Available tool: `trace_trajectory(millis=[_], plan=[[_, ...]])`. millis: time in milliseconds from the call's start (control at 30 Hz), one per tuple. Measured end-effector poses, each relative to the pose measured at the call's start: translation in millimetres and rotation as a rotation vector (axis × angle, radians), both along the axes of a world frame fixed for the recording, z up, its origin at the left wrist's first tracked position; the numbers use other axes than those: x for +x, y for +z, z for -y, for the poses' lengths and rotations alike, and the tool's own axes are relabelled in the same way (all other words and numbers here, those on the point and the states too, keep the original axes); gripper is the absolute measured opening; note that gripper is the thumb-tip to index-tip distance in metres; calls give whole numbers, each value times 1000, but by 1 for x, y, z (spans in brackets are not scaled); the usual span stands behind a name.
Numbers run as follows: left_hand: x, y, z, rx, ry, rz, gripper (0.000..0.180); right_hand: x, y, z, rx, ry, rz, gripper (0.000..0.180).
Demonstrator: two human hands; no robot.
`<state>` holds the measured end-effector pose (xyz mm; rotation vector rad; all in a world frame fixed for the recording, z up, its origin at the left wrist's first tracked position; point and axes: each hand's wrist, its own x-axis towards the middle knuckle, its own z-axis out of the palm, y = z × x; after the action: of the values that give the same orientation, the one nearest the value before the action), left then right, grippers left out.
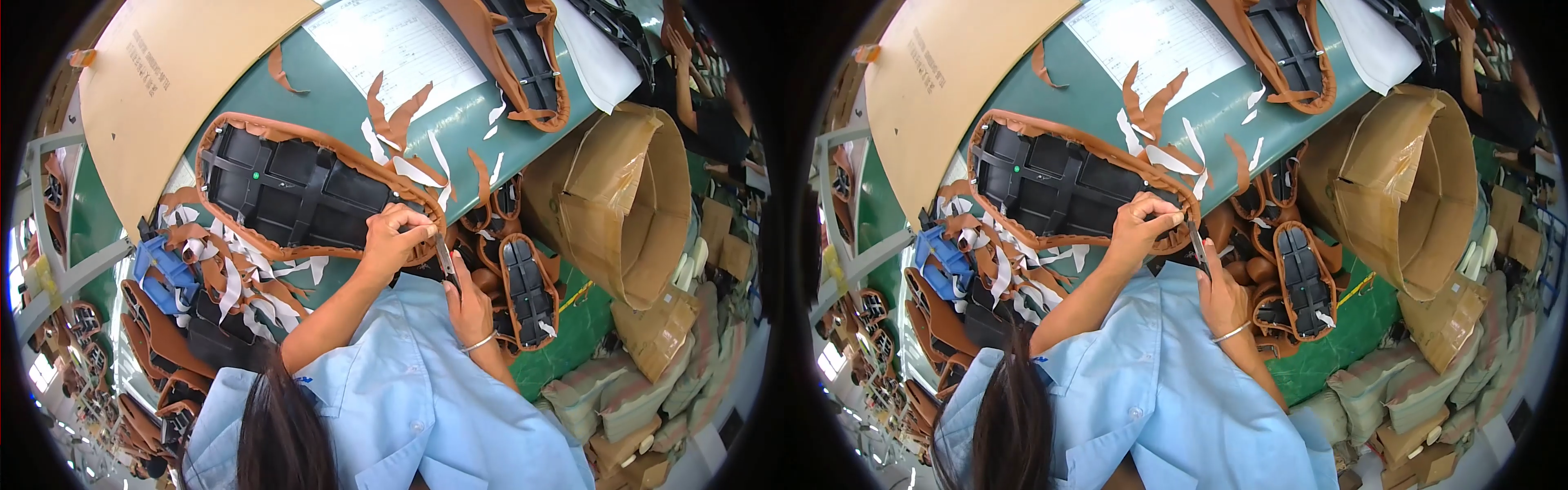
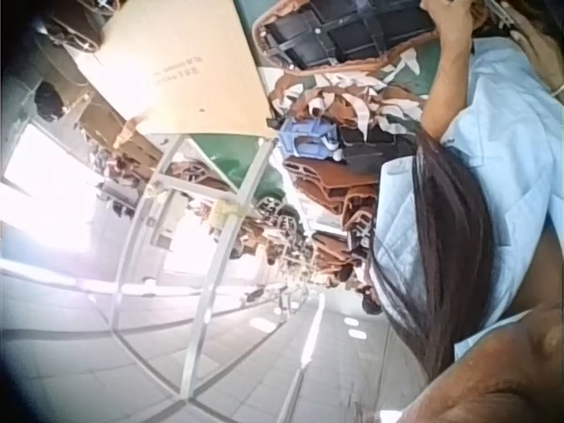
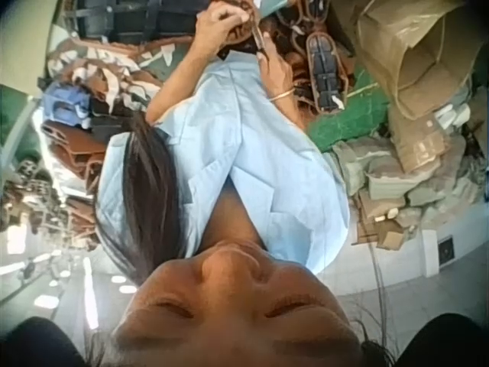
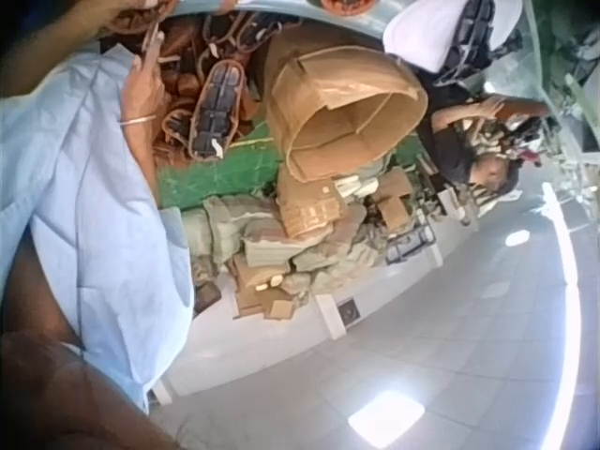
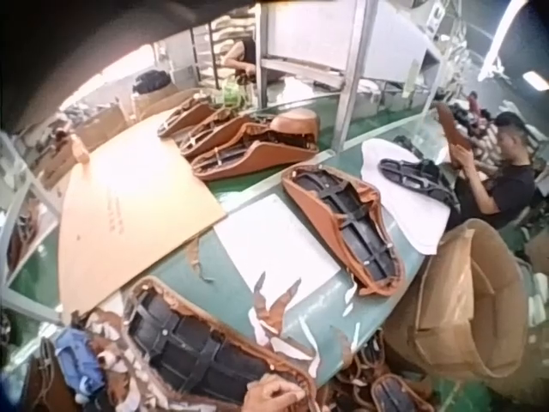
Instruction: Trimming excess leather or fabric material from the edges of bicycle or motorcycle seat bases using a utility knife.
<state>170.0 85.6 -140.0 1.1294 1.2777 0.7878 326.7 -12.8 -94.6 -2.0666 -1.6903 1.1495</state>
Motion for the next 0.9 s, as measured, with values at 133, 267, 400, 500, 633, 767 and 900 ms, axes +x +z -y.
trace_trajectory(millis=[133, 267, 400, 500, 633, 767, 900], plan=[[1, 19, -26, -30, -151, -8, 11, -2, -2, -14, 36, -59, 75, 52], [3, 14, -88, 793, -508, -309, 8, 6, -4, -55, 110, -7, 160, 50], [0, -3, -129, 480, -783, -210, 10, -4, -8, -63, -30, -131, -12, 51], [-7, -18, -136, -109, -666, 354, 14, -38, -25, -42, 34, -216, 73, 58], [-14, -13, -143, -260, -470, 716, 10, -79, -32, -33, -9, -355, 96, 60], [-13, -14, -153, -331, -175, 970, 7, -105, -36, -28, 97, -343, 192, 66], [-10, -3, -181, -316, 315, 1327, 2, -114, -20, -30, -37, -529, -201, 59]])
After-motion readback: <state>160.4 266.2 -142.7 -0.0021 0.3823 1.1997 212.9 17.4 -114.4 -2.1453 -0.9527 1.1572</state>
